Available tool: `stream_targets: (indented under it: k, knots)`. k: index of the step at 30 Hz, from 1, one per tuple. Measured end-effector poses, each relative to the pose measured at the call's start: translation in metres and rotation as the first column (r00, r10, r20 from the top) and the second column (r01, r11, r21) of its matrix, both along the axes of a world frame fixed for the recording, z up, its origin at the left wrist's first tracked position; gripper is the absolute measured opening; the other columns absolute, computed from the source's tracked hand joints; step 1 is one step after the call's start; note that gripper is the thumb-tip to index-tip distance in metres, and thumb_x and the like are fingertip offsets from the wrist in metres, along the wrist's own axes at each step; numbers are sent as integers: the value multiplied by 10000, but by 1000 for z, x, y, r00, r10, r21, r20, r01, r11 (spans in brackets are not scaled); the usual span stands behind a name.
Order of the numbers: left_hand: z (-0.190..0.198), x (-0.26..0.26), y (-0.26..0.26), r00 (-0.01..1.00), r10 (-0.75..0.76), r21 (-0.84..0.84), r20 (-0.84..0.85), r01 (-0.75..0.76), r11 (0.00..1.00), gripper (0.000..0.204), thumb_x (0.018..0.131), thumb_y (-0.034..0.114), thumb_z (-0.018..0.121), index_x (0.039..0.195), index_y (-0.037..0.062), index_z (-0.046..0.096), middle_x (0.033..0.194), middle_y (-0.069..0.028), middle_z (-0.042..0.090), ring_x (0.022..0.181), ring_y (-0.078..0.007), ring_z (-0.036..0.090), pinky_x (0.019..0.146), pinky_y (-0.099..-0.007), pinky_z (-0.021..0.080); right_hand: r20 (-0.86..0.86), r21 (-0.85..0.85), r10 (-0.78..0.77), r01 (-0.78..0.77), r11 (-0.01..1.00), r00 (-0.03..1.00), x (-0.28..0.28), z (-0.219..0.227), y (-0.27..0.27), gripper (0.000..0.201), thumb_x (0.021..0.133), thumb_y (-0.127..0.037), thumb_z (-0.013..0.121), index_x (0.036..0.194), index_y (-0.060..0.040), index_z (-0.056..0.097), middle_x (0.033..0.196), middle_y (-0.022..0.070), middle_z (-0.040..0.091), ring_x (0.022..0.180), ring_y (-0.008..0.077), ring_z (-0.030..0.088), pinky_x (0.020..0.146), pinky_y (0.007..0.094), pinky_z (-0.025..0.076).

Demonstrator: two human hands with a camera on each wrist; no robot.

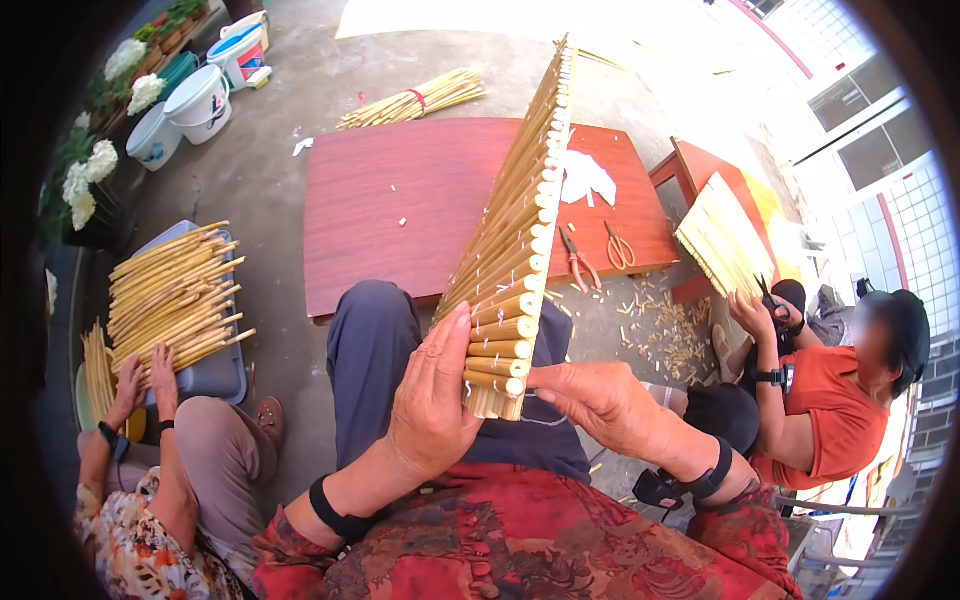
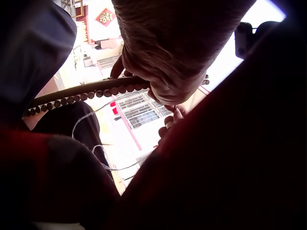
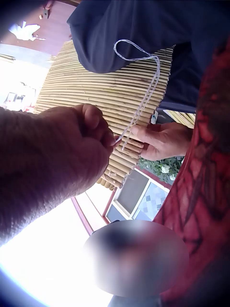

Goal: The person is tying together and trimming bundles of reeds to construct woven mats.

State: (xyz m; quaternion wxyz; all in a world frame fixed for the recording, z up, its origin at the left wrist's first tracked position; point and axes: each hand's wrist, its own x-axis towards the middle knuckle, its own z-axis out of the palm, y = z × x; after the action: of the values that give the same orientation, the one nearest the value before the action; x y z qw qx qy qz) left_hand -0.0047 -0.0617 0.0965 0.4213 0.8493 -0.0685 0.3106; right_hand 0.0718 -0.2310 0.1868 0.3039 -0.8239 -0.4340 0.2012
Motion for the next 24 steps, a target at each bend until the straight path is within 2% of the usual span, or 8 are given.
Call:
stream_targets:
  k: [4, 7, 9, 13, 15, 19, 21, 24]
  knots:
    - [3, 0, 2, 1000, -1, 6, -12, 1, 1000, 683, 582, -62, 563, 1216, -107, 312, 1186, -261, 416, 1108, -364, 432, 908, -394, 367, -14, -36, -38, 37, 999, 999, -3, 0, 2, 213, 783, -25, 563, 992, -68, 569, 742, 136, 591, 671, 283, 599, 576, 314, 468]
    - [2, 1, 0, 1000, 14, 14, 1, -14, 1000, 658, 593, -62, 563, 1202, -114, 321, 1178, -263, 422, 1103, -362, 439, 911, -393, 369, 41, 1, -21, 21, 1000, 999, -2, -5, 4, 208, 778, -8, 561, 981, -51, 566, 759, 140, 591, 675, 282, 599, 573, 307, 466]
    - [0, 0, 1, 1000, 27, 8, 1, -27, 1000, 644, 600, -62, 563, 1196, -117, 325, 1175, -262, 425, 1101, -361, 442, 914, -393, 369, 137, 78, 20, -31, 996, 990, -3, -9, 5, 212, 769, 3, 568, 977, -37, 562, 771, 135, 591, 676, 280, 598, 566, 299, 462]
    - [1, 0, 4, 1000, 19, 18, -5, -19, 1000, 620, 619, -63, 557, 1191, -121, 325, 1172, -269, 426, 1095, -362, 448, 919, -392, 373, 115, 101, 26, -38, 994, 993, -3, -12, 8, 213, 764, 13, 567, 974, -29, 560, 762, 134, 587, 662, 278, 595, 555, 304, 460]
    - [1, 0, 6, 1000, 22, 22, -10, -22, 1000, 615, 623, -65, 555, 1190, -122, 324, 1172, -272, 425, 1098, -364, 447, 920, -392, 374, 195, 127, 50, -76, 989, 979, -4, -10, 10, 207, 764, 24, 561, 966, -23, 560, 735, 139, 580, 635, 279, 588, 540, 308, 457]
    - [7, -2, 7, 999, -4, 13, -43, 4, 1000, 599, 639, -61, 543, 1190, -126, 319, 1175, -280, 419, 1104, -371, 441, 924, -390, 375, 158, 108, 31, -48, 993, 987, -5, -15, 9, 214, 759, 31, 563, 967, -18, 554, 698, 137, 568, 605, 275, 578, 515, 308, 449]
    - [8, -2, 8, 998, -14, 16, -59, 15, 1000, 591, 646, -59, 538, 1191, -128, 318, 1176, -281, 418, 1104, -373, 441, 924, -391, 375, 193, 187, 53, -89, 978, 980, -4, -20, 11, 225, 752, 25, 573, 971, -25, 554, 671, 127, 558, 586, 267, 572, 494, 304, 438]
    - [6, -3, 8, 998, -20, 22, -58, 22, 1000, 574, 661, -60, 522, 1191, -133, 314, 1179, -286, 414, 1101, -374, 445, 918, -389, 381, 223, 184, 65, -108, 977, 973, -3, -20, 12, 238, 745, 20, 582, 976, -30, 556, 650, 115, 544, 565, 260, 564, 476, 307, 430]
